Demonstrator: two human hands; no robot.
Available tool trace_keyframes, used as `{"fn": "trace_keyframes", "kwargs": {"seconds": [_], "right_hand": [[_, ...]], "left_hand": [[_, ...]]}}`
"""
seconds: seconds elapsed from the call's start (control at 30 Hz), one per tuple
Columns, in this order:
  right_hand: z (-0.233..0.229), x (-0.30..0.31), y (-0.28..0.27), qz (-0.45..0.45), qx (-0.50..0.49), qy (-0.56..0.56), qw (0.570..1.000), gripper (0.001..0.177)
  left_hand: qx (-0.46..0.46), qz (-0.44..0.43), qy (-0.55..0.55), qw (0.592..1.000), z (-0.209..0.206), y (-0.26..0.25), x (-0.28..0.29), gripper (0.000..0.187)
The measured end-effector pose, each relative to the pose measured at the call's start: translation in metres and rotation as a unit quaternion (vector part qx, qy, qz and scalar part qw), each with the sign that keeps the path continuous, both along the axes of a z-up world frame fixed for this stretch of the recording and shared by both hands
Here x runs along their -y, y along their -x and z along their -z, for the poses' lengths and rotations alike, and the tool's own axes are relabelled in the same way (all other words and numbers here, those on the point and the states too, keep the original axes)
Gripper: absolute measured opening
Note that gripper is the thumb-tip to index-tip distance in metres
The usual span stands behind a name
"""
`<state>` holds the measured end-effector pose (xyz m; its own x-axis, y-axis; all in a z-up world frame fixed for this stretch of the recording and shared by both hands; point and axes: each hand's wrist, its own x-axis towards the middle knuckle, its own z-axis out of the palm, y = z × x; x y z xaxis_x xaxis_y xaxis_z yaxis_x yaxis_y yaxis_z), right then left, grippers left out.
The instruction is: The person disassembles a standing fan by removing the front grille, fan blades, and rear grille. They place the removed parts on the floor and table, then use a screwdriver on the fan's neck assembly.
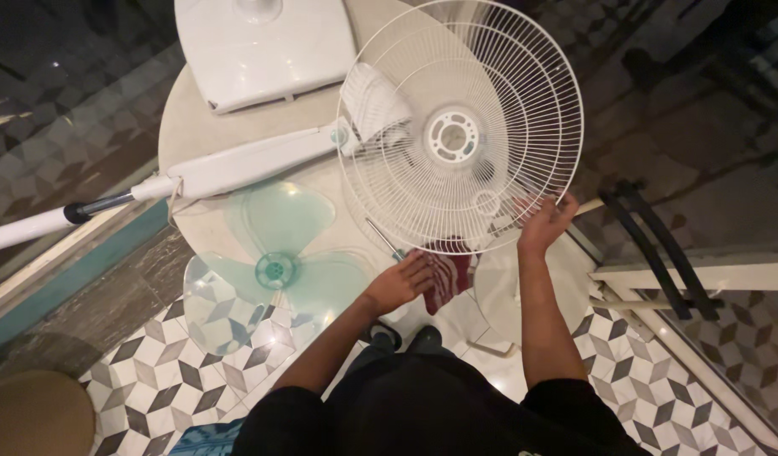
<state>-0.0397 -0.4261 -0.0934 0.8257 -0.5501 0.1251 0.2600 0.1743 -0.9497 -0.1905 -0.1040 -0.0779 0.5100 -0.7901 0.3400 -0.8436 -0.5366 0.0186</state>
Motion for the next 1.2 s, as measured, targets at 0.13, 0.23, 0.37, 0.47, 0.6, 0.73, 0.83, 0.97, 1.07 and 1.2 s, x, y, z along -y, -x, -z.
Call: {"fn": "trace_keyframes", "kwargs": {"seconds": [0.13,0.23,0.37,0.47,0.6,0.73,0.83,0.97,1.07,1.2], "right_hand": [[-0.007,0.021,0.006,0.035,-0.025,-0.033,0.999,0.026],[-0.011,0.042,0.014,0.065,-0.032,-0.003,0.997,0.023],[-0.014,0.066,0.033,0.099,-0.065,-0.04,0.992,0.026],[-0.013,0.086,0.048,0.123,-0.064,-0.04,0.989,0.031],[-0.008,0.106,0.077,0.128,-0.029,-0.045,0.99,0.033],[-0.006,0.116,0.099,0.146,-0.066,-0.052,0.986,0.031],[-0.006,0.117,0.114,0.158,-0.09,-0.059,0.982,0.035],[-0.008,0.12,0.124,0.165,-0.09,-0.079,0.979,0.037],[-0.012,0.122,0.131,0.159,-0.088,-0.078,0.98,0.038],[-0.025,0.125,0.141,0.143,-0.073,-0.068,0.985,0.035]], "left_hand": [[0.004,-0.045,0.008,0.999,0.01,-0.009,-0.003,0.036],[0.005,-0.101,0.01,0.995,0.022,-0.021,-0.012,0.036],[-0.026,-0.18,-0.002,0.983,0.03,-0.042,-0.033,0.037],[-0.054,-0.223,-0.024,0.973,0.031,-0.057,-0.034,0.039],[-0.057,-0.251,-0.039,0.966,0.031,-0.062,-0.03,0.041],[-0.092,-0.271,-0.045,0.957,0.009,-0.057,-0.019,0.045],[-0.134,-0.293,0.033,0.946,-0.016,-0.046,-0.001,0.047],[-0.332,-0.291,0.399,0.804,-0.042,-0.045,0.041,0.053],[-0.367,-0.267,0.591,0.667,-0.055,-0.07,0.067,0.062],[-0.402,-0.22,0.646,0.611,-0.062,-0.104,0.079,0.076]]}}
